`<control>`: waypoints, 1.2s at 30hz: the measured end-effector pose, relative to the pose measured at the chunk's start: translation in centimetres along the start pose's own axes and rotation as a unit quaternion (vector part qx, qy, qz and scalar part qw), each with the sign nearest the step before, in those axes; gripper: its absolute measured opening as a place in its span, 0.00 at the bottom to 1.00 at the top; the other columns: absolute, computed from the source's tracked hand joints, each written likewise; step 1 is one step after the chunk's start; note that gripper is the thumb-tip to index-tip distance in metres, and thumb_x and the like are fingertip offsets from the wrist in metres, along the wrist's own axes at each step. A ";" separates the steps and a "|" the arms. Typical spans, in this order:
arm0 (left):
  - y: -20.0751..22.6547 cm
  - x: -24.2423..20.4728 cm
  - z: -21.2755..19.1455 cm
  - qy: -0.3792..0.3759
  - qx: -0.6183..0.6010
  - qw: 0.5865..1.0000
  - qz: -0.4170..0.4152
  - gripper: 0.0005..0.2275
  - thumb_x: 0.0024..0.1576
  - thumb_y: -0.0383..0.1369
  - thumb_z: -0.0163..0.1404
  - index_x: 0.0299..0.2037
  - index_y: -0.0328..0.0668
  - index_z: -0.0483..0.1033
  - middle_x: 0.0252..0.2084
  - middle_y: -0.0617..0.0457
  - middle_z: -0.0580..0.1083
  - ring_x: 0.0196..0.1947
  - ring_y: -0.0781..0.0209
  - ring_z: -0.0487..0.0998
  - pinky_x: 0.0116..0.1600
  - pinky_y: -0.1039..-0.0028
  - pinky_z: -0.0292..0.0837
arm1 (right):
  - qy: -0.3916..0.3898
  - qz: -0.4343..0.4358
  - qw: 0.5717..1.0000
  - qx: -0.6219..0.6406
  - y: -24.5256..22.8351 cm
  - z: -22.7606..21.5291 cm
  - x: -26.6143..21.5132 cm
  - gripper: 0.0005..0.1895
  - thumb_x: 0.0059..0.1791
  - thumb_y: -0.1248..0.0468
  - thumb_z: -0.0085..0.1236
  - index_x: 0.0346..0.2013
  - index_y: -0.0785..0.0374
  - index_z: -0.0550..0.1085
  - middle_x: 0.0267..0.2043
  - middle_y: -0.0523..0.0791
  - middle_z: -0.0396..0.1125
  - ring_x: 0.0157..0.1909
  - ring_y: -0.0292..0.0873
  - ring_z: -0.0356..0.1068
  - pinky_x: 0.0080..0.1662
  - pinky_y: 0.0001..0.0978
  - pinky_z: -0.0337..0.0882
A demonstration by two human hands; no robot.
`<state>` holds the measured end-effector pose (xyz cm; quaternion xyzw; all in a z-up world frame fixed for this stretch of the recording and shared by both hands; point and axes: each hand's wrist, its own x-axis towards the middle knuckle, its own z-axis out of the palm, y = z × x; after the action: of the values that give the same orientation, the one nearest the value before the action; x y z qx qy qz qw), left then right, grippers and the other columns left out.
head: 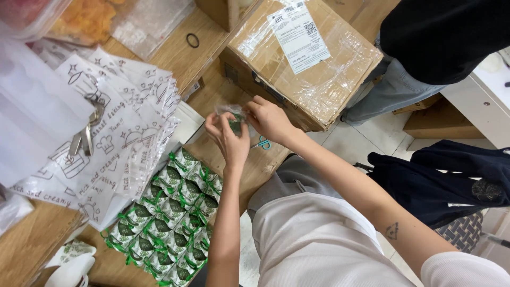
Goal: Unpacking items from shipping boxes and organizing them into a storage container and onto workshop shelves.
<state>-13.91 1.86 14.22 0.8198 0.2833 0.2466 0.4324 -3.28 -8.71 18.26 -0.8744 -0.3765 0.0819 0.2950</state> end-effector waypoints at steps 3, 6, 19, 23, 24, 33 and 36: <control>5.0 1.3 -2.4 0.032 0.061 0.994 0.086 0.13 0.50 0.26 0.62 0.40 0.41 0.71 0.62 0.37 0.57 0.63 0.35 0.61 0.64 0.48 0.56 | 0.005 -0.053 0.998 0.027 -2.0 -5.6 -0.7 0.09 0.51 0.65 0.60 0.45 0.63 0.75 0.41 0.51 0.68 0.41 0.57 0.72 0.41 0.47 0.72; 8.9 2.5 -3.5 0.019 -0.015 0.993 0.112 0.12 0.54 0.26 0.61 0.44 0.42 0.71 0.67 0.36 0.55 0.66 0.37 0.64 0.68 0.51 0.59 | 0.018 -0.075 0.995 0.055 -3.6 -10.8 -1.0 0.10 0.53 0.65 0.59 0.49 0.62 0.74 0.42 0.50 0.67 0.41 0.54 0.72 0.42 0.44 0.72; 19.7 5.2 1.9 -0.117 -0.061 0.979 0.155 0.24 0.55 0.16 0.47 0.63 0.38 0.71 0.60 0.44 0.72 0.62 0.43 0.72 0.65 0.60 0.68 | 0.066 -0.105 0.990 -0.073 2.0 -22.7 -1.8 0.15 0.51 0.71 0.55 0.53 0.57 0.74 0.41 0.49 0.63 0.40 0.52 0.69 0.40 0.42 0.69; 22.9 4.7 4.5 -0.116 -0.026 0.975 0.187 0.32 0.48 0.16 0.48 0.68 0.37 0.65 0.66 0.41 0.68 0.63 0.39 0.68 0.68 0.57 0.63 | 0.118 -0.106 0.977 -0.144 5.5 -23.9 -0.7 0.21 0.51 0.71 0.55 0.60 0.59 0.73 0.42 0.48 0.63 0.42 0.51 0.69 0.40 0.43 0.69; 23.3 4.7 5.5 -0.104 -0.025 0.977 0.183 0.32 0.48 0.16 0.48 0.68 0.37 0.65 0.66 0.41 0.68 0.63 0.39 0.68 0.68 0.57 0.63 | 0.115 -0.118 0.976 -0.144 6.4 -24.0 -0.3 0.21 0.51 0.71 0.55 0.60 0.59 0.73 0.42 0.48 0.63 0.42 0.51 0.69 0.40 0.43 0.69; 25.7 4.2 10.3 -0.074 -0.092 0.991 0.057 0.34 0.49 0.18 0.50 0.70 0.39 0.60 0.71 0.42 0.62 0.67 0.43 0.65 0.65 0.61 0.67 | 0.068 -0.232 0.962 -0.131 12.3 -25.7 3.0 0.15 0.43 0.58 0.66 0.43 0.55 0.77 0.46 0.47 0.64 0.47 0.48 0.68 0.45 0.42 0.67; 24.8 2.9 11.2 -0.009 -0.137 0.991 0.009 0.27 0.54 0.21 0.53 0.66 0.41 0.64 0.71 0.44 0.64 0.66 0.49 0.68 0.62 0.64 0.71 | 0.066 -0.284 0.948 -0.125 13.6 -25.1 4.3 0.11 0.45 0.56 0.66 0.38 0.54 0.77 0.49 0.45 0.65 0.48 0.46 0.69 0.47 0.42 0.67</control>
<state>1.67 -14.11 30.05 0.7576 0.2358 0.2791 0.5408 17.24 -24.42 31.18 -0.7647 -0.5962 -0.1107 0.2182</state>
